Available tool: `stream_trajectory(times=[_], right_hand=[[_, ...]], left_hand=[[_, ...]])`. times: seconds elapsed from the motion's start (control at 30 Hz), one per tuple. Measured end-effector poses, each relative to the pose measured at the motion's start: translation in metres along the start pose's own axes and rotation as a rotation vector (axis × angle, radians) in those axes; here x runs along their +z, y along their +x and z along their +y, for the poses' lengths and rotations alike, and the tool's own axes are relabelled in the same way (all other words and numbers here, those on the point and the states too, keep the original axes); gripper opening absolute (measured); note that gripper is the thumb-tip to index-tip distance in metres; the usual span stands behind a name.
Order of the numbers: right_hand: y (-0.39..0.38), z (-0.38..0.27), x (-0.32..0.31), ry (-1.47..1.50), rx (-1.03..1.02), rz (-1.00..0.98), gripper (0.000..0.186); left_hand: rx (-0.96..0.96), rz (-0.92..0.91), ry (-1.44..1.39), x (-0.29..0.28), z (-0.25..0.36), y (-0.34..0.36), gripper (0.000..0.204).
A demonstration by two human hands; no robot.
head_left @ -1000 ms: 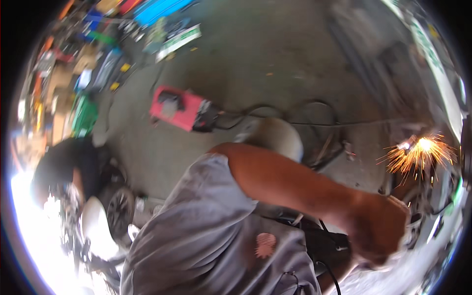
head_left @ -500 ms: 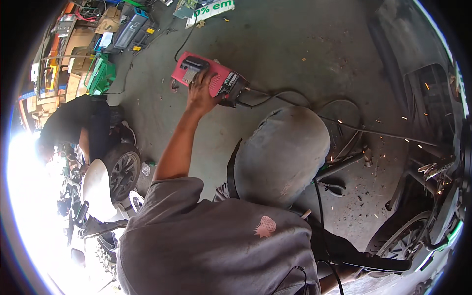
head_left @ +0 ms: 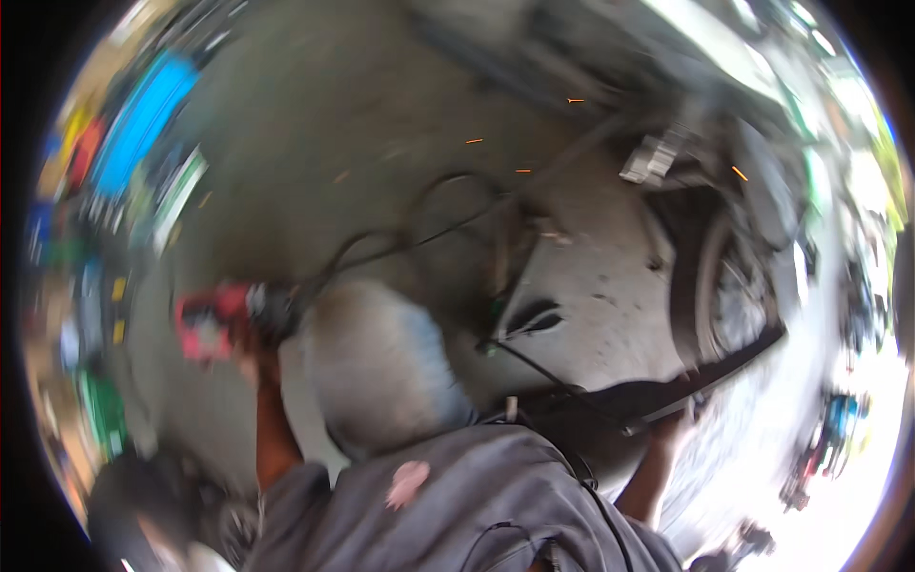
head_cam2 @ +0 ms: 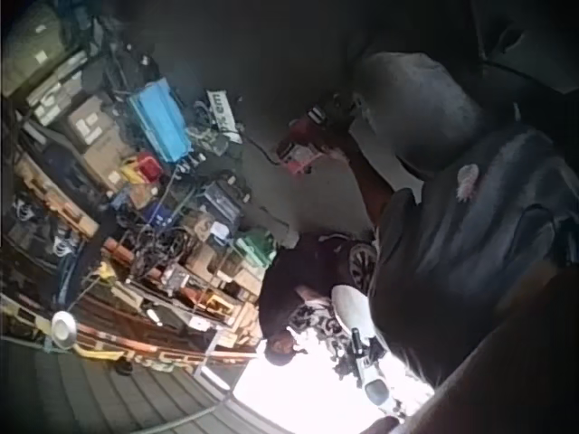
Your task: The person welds a metal component onto an electric scooter frame using a welding machine and electrode holder, handles a battery pack, and works on the scooter chassis in a workshop.
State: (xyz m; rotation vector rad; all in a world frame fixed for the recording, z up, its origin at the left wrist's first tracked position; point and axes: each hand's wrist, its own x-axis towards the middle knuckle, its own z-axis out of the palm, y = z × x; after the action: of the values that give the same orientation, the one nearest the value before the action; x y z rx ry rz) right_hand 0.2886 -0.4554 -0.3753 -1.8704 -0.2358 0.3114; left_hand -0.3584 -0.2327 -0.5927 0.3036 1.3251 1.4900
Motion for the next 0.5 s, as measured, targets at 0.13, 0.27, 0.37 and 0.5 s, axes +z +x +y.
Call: stream_trajectory(times=[0.13,0.27,0.37,0.5], right_hand=[[-0.005,-0.020,0.031,0.160,-0.110,-0.149,0.043],[0.000,-0.035,0.052,0.087,-0.161,-0.223,0.046],[0.005,-0.048,0.066,0.060,-0.165,-0.297,0.051],[0.016,-0.059,0.087,0.011,-0.222,-0.318,0.053]], left_hand=[[0.879,-0.109,1.392,0.016,0.011,0.004,0.031],[1.179,-0.133,1.737,0.018,0.016,0.004,0.016],[1.074,-0.099,1.690,0.017,0.012,0.003,0.015],[1.143,-0.122,1.765,0.017,0.011,0.003,0.015]])
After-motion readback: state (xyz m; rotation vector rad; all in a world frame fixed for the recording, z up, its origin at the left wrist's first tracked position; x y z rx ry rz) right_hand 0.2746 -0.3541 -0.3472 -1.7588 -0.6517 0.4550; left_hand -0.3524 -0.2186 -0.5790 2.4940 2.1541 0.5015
